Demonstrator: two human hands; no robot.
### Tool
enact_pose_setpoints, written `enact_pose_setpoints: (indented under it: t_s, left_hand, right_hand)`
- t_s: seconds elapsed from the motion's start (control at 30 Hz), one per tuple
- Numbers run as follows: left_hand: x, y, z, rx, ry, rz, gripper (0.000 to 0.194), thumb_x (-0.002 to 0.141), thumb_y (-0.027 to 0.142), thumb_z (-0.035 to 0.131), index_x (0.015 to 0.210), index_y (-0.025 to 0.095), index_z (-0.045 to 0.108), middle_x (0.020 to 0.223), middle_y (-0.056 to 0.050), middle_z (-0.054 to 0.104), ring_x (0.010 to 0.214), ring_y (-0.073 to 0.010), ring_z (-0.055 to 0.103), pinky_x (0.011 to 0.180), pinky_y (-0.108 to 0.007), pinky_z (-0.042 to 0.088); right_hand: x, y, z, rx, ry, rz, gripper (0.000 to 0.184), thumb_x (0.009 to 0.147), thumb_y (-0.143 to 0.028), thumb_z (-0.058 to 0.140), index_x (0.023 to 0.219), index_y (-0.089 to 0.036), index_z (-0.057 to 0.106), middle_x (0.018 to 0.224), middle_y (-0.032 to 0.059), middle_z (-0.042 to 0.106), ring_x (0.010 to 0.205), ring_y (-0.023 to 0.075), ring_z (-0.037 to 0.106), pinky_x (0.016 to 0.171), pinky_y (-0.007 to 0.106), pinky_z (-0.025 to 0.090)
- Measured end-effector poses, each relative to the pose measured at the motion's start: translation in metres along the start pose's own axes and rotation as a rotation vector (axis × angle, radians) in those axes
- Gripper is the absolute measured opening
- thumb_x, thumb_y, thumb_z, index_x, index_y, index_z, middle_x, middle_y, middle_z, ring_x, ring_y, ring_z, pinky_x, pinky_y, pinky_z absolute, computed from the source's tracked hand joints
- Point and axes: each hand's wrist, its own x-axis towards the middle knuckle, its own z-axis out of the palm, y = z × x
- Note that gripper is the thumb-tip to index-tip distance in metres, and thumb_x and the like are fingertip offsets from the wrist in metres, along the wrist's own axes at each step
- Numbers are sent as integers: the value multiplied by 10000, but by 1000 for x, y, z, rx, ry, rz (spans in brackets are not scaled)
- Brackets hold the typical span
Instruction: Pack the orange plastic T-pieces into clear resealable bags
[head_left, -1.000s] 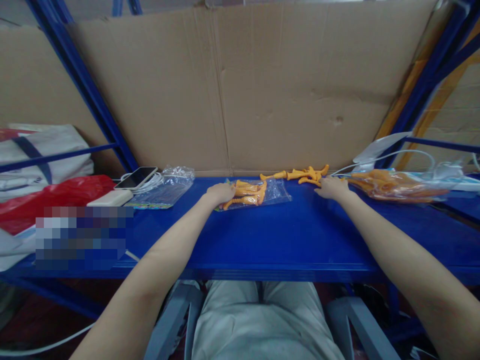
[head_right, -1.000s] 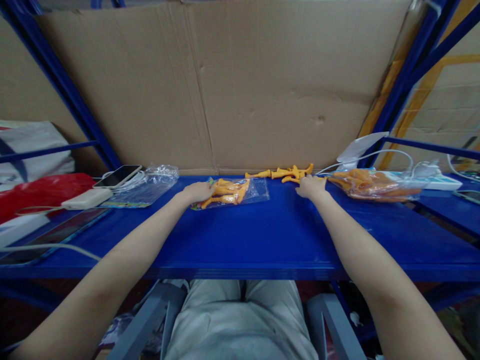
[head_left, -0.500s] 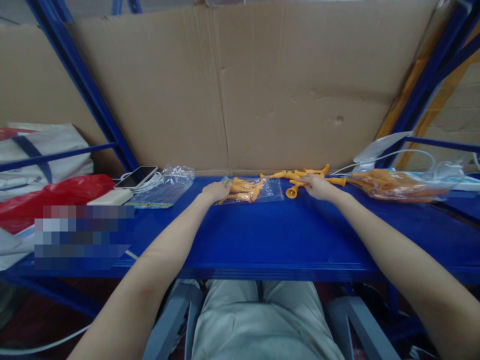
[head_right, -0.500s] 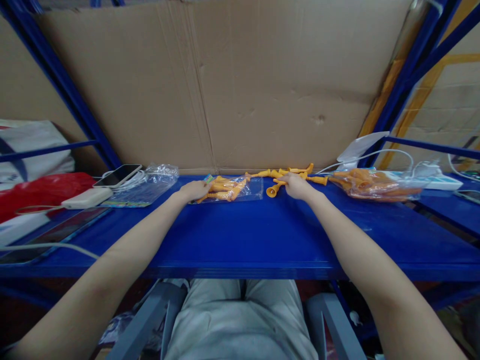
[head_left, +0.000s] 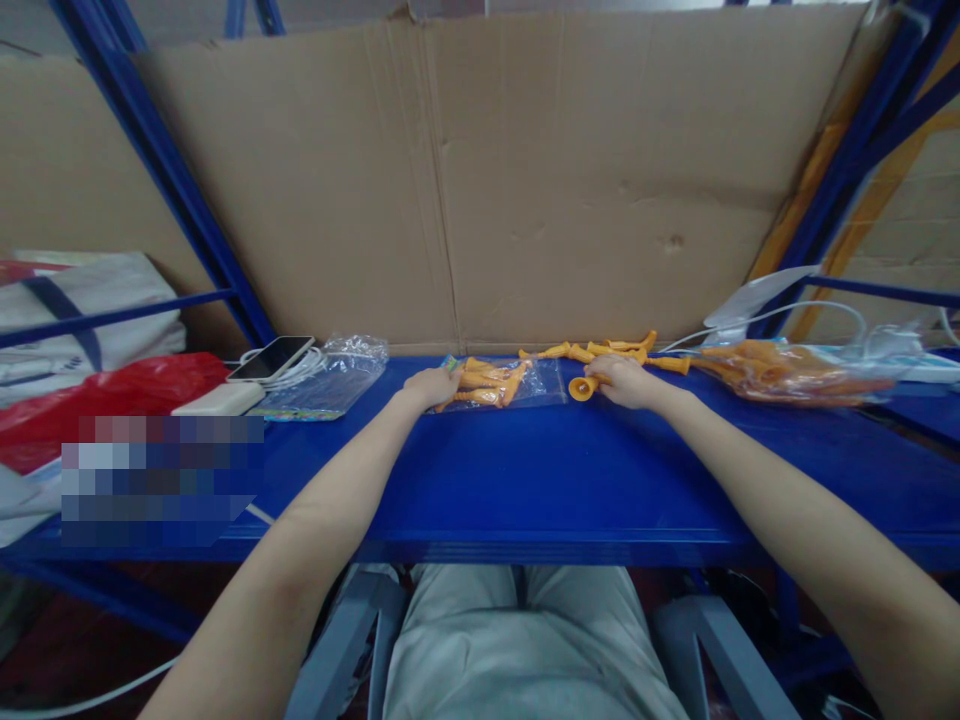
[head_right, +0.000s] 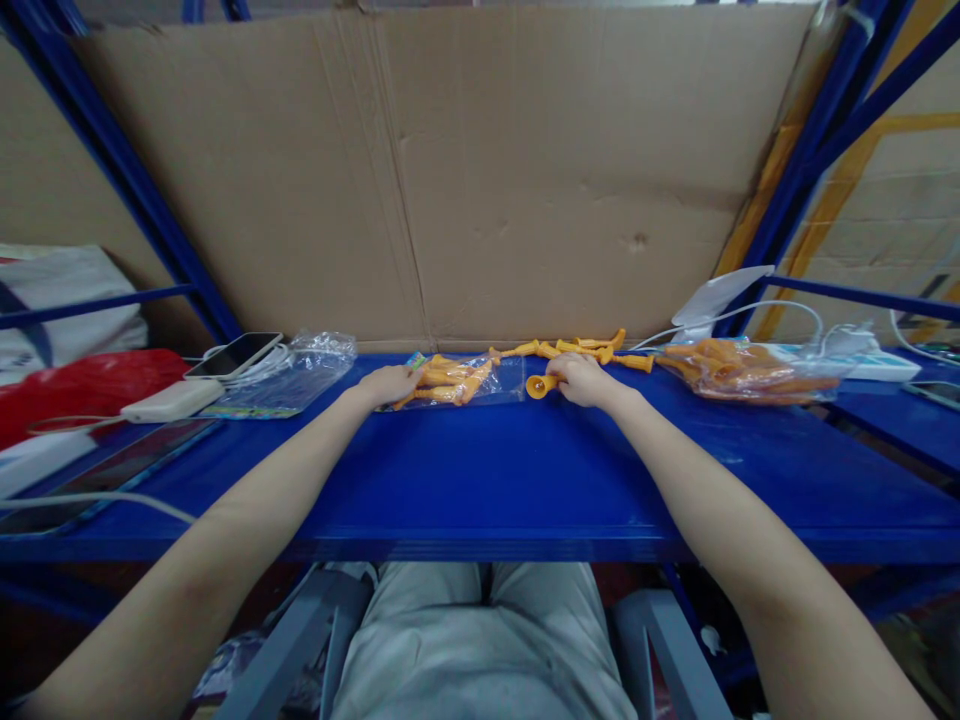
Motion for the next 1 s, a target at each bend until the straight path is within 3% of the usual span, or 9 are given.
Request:
enact_pose_setpoints:
  t_s: [0.1, 0.23, 0.4, 0.6, 0.8, 1.0]
  left_hand:
    - [1, -1, 1, 1, 11, -8, 654, 935, 475, 140, 1248, 100, 574, 1249, -162, 609, 1134, -276, 587, 907, -326, 451]
    - [4, -3, 2, -4, 17, 0, 659, 932, 491, 152, 1241, 97, 581, 1249, -155, 611, 1153, -265, 576, 929, -310, 435]
    - [5, -3, 2, -5, 10, 53, 621, 939, 488, 177, 1258, 130, 572, 1276, -113, 600, 1177, -230, 559, 927, -258, 425]
    - [1, 5, 1, -58, -11, 107, 580, 935, 494, 218, 1170, 164, 634, 1156, -88, 675, 1058, -212, 631, 828, -225, 463]
    - [-9, 19, -4, -156, -42, 154, 586, 938, 504, 213, 1129, 167, 652, 788, -58, 725, 779, -178, 677, 672, -203, 479]
    - [-14, 23, -2, -368, -145, 196, 598, 942, 523, 199, 1156, 168, 629, 549, -7, 615, 422, -125, 531, 462, -213, 433]
  right_hand:
    - [0, -5, -12, -5, 29, 37, 239, 795, -170, 484, 951, -180, 665, 1010, 107, 692, 980, 248, 606, 866, 379, 418]
    - [-2, -18, -24, -137, 72, 72, 284, 810, -172, 461, 997, -197, 673, 1021, 107, 695, 1028, 280, 588, 946, 468, 342]
    - [-5, -28, -26, -190, 98, 55, 274, 846, -218, 458, 983, -215, 695, 983, 111, 698, 1007, 280, 583, 981, 529, 270]
    - [1, -30, -13, 70, 94, 41, 208, 811, -255, 544, 930, -220, 710, 961, 78, 712, 928, 257, 619, 833, 426, 428]
    - [6, -31, 2, 393, 75, 21, 150, 762, -260, 614, 839, -186, 719, 802, 56, 693, 728, 185, 624, 700, 339, 501]
    - [7, -34, 6, 536, 43, 17, 209, 801, -336, 612, 851, -180, 741, 783, 59, 687, 738, 195, 630, 702, 348, 513]
